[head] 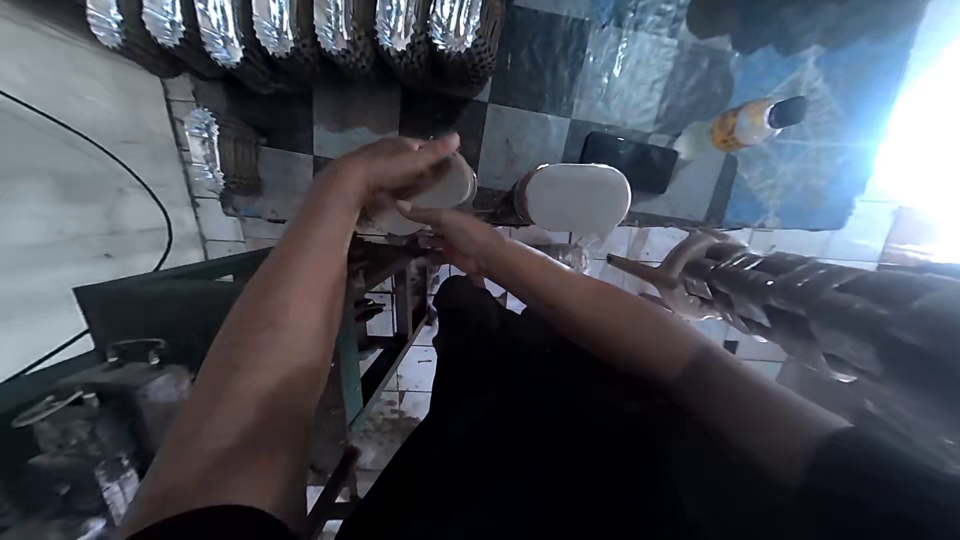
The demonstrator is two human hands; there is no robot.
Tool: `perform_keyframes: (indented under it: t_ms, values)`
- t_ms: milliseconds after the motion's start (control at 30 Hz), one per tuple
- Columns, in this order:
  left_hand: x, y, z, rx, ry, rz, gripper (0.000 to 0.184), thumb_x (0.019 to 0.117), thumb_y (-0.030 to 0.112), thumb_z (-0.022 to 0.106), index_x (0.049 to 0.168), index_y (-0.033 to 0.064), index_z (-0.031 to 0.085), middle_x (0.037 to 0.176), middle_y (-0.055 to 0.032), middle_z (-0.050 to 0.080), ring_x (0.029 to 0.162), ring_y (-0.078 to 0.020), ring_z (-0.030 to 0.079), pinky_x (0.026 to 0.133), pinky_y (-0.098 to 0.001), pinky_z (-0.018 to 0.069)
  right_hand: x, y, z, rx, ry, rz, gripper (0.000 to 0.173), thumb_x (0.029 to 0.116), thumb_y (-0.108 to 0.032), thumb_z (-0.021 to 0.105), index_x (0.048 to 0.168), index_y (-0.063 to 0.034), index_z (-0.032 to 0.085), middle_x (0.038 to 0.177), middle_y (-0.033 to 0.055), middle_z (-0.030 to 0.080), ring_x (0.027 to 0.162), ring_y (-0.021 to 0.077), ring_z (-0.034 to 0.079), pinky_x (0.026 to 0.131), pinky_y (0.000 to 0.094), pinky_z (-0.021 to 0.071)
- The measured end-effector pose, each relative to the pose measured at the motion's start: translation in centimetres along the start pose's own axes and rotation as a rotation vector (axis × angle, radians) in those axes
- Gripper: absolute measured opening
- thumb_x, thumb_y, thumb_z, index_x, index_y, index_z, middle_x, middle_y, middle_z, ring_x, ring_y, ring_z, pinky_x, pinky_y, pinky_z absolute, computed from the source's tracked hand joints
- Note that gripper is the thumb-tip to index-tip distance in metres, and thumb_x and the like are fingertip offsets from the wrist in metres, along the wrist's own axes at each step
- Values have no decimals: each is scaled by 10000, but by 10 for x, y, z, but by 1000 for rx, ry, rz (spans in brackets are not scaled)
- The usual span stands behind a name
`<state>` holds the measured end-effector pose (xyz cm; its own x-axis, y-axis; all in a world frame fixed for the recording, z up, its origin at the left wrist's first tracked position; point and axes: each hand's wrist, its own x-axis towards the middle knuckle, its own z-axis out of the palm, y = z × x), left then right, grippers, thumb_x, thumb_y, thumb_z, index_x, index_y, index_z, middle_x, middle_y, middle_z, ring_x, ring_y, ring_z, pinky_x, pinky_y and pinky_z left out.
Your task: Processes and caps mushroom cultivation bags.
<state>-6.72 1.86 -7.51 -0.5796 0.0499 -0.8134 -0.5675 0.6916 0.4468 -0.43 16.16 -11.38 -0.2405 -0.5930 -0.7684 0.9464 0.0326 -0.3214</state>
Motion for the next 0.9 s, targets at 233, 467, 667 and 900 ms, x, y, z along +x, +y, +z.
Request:
perform_keyframes:
  t_ms: [233,467,667,900]
  values:
    - [-32,-11,3,177,517,316,766,981,629,536,1520,88,479,1594,-152,425,1491,-294,386,1223,-534,308,-83,23,-86,-612,-163,-358,566,935,-218,753,1405,9,535,1189,162,680,939,205,682,790,381,592]
    - [-40,-34,78,438,696,473,492,819,360,838,1167,45,689,1503,-210,514,1397,-385,497,1128,-532,442,-166,-14,-145,-1478,496,-1129,360,878,-301,795,1064,-12,686,1205,167,662,1125,325,632,932,498,546]
    - [-43,-68,47,38,517,589,362,938,329,745,1221,102,755,1429,-41,629,1444,-213,471,1232,-426,343,-131,-23,-152,-1832,600,-710,755,712,-333,911,1326,-37,585,1568,273,388,1468,507,327,1146,718,291]
    - [-34,-82,41,-177,480,622,213,859,325,826,1014,180,834,1288,57,717,1425,-159,494,1263,-408,318,-127,-19,-150,-1818,646,-686,696,758,-332,875,1338,-71,592,1572,257,396,1493,473,308,1167,699,278]
